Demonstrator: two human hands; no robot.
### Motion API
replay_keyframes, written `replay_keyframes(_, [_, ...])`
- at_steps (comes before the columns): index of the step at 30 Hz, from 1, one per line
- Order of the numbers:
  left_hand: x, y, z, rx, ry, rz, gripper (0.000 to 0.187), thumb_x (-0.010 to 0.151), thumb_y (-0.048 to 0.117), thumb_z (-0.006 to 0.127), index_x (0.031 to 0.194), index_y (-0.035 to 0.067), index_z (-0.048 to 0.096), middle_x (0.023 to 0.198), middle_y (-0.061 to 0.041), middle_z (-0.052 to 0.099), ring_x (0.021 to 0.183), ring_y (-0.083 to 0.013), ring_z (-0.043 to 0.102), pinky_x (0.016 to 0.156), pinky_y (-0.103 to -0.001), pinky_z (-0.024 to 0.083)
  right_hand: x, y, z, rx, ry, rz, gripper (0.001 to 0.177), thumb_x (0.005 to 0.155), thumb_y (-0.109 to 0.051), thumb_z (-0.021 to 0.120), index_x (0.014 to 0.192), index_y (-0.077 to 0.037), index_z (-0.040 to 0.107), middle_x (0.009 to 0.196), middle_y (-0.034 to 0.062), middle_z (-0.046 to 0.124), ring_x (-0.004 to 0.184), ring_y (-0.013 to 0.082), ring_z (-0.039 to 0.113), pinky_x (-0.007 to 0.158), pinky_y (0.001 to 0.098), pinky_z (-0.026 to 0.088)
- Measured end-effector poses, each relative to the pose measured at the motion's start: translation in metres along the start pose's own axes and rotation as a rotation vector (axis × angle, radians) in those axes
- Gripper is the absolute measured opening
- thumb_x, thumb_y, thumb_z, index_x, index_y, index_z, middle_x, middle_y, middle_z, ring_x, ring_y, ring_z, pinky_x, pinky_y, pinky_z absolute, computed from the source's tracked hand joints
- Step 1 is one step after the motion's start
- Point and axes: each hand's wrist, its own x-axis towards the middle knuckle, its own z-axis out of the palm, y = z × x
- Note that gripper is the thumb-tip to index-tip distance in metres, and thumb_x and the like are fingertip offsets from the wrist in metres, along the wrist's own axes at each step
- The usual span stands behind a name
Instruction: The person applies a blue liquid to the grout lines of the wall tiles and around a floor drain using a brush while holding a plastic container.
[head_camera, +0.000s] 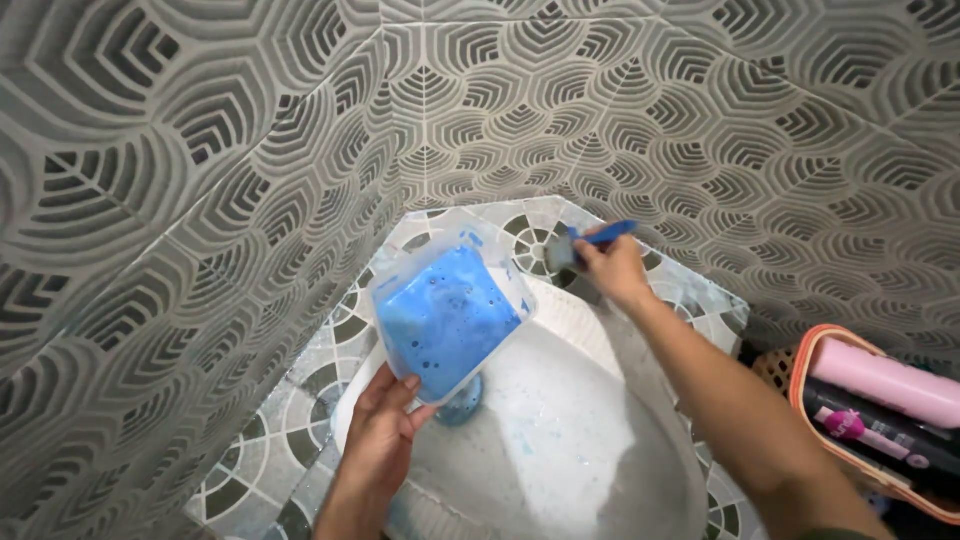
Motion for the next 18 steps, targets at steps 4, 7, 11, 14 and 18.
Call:
replay_keyframes(4, [0.001, 0.000, 0.000, 0.013, 0.000, -0.026, 0.055, 0.091, 0.011, 0.057, 0.144, 0.000, 0.050, 0.136, -0.014, 0.065, 0.122, -0.0267, 0.065, 0.100, -0.046, 0.054, -0.019, 0.012, -0.088, -0.504, -0.060, 0.140, 0.025, 0.092, -0.022, 0.078, 0.089, 0.003, 0.074, 0.077, 0.0173, 0.073, 0.067, 0.0265, 0.070, 0.065, 0.0422, 0.054])
replay_keyframes(7, [0.002, -0.002, 0.003, 0.027, -0.003, -0.036, 0.055, 0.091, 0.011, 0.057, 0.145, 0.000, 0.050, 0.135, -0.013, 0.065, 0.121, -0.0255, 0.064, 0.098, -0.045, 0.054, -0.032, 0.023, -0.110, -0.405, -0.048, 0.155, 0.021, 0.090, -0.019, 0.077, 0.092, 0.002, 0.073, 0.075, 0.0168, 0.073, 0.064, 0.0260, 0.069, 0.062, 0.0410, 0.054])
replay_keyframes(11, [0.006, 0.000, 0.012, 0.044, -0.032, -0.012, 0.055, 0.092, 0.013, 0.056, 0.145, -0.001, 0.050, 0.134, -0.014, 0.065, 0.119, -0.0260, 0.065, 0.097, -0.045, 0.054, -0.025, 0.032, -0.090, -0.259, 0.040, 0.064, 0.020, 0.093, -0.017, 0.078, 0.093, 0.002, 0.072, 0.078, 0.0171, 0.072, 0.068, 0.0239, 0.066, 0.063, 0.0391, 0.052])
replay_keyframes(14, [0.007, 0.003, 0.011, 0.046, -0.014, 0.010, 0.054, 0.093, 0.013, 0.055, 0.145, -0.002, 0.051, 0.134, -0.014, 0.065, 0.119, -0.0260, 0.065, 0.097, -0.045, 0.053, -0.001, 0.029, -0.041, -0.055, 0.048, -0.021, 0.015, 0.089, -0.012, 0.076, 0.097, -0.001, 0.072, 0.085, 0.0077, 0.075, 0.074, 0.0159, 0.070, 0.068, 0.0344, 0.056])
replay_keyframes(18, [0.006, 0.010, 0.005, 0.049, 0.006, 0.073, 0.054, 0.092, 0.010, 0.055, 0.144, 0.000, 0.049, 0.134, -0.013, 0.064, 0.119, -0.0268, 0.065, 0.099, -0.048, 0.055, 0.005, 0.008, 0.025, 0.265, -0.043, -0.140, 0.025, 0.086, -0.009, 0.078, 0.103, 0.001, 0.062, 0.091, 0.0083, 0.071, 0.080, 0.0160, 0.070, 0.070, 0.0316, 0.059])
